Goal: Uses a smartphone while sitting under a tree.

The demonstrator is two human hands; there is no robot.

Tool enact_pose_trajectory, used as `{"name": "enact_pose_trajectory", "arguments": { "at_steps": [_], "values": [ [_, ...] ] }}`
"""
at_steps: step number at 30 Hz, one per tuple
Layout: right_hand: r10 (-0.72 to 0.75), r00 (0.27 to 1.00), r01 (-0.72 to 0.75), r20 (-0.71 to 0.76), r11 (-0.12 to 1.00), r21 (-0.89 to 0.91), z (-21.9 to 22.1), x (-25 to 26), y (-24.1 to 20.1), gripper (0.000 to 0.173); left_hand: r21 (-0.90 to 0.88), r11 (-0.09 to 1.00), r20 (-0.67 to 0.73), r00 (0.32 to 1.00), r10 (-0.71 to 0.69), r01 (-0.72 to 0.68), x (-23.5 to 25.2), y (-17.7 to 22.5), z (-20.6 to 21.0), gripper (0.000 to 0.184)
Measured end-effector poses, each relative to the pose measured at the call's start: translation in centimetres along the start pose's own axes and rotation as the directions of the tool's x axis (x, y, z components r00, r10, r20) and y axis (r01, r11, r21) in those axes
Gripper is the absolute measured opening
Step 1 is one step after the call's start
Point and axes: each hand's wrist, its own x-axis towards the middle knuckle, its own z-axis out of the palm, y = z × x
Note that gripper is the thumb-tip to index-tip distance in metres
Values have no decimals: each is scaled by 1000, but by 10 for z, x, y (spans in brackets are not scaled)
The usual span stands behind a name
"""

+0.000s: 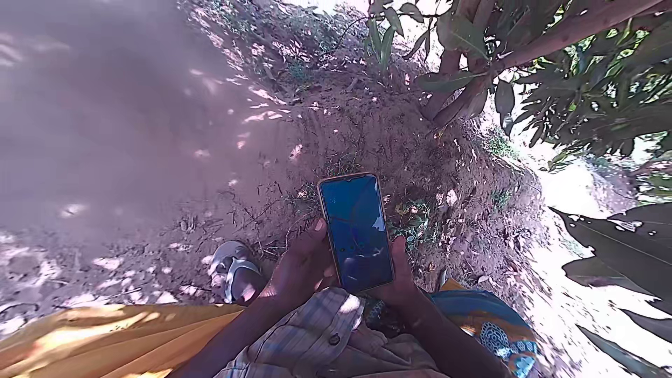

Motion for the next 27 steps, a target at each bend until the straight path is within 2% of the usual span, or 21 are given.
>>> {"name": "enact_pose_trajectory", "arguments": {
  "at_steps": [10,14,18,22,25,27],
  "values": [
    [-52,999,52,-5,999,8,1,-2,0,60,-74,997,113,993,27,-19,2,-3,-9,32],
    [-41,999,41,-27,999,-14,-3,-1,2,65,-32,999,16,999,34,-33,4,-3,-8,30],
    [-36,999,36,-13,999,-29,-3,2,1,65,-45,991,-120,986,120,-126,8,-3,-9,24],
    [-53,994,48,-99,997,-61,-4,2,4,63,-6,984,-208,963,171,-176,14,-8,-18,23],
    [-90,979,64,-184,987,-144,3,5,5,60,91,985,-210,965,161,-144,19,-9,-24,24],
    [-137,966,84,-220,969,-233,8,6,7,53,177,974,-143,975,170,-143,24,-10,-36,20]
  ]
}}
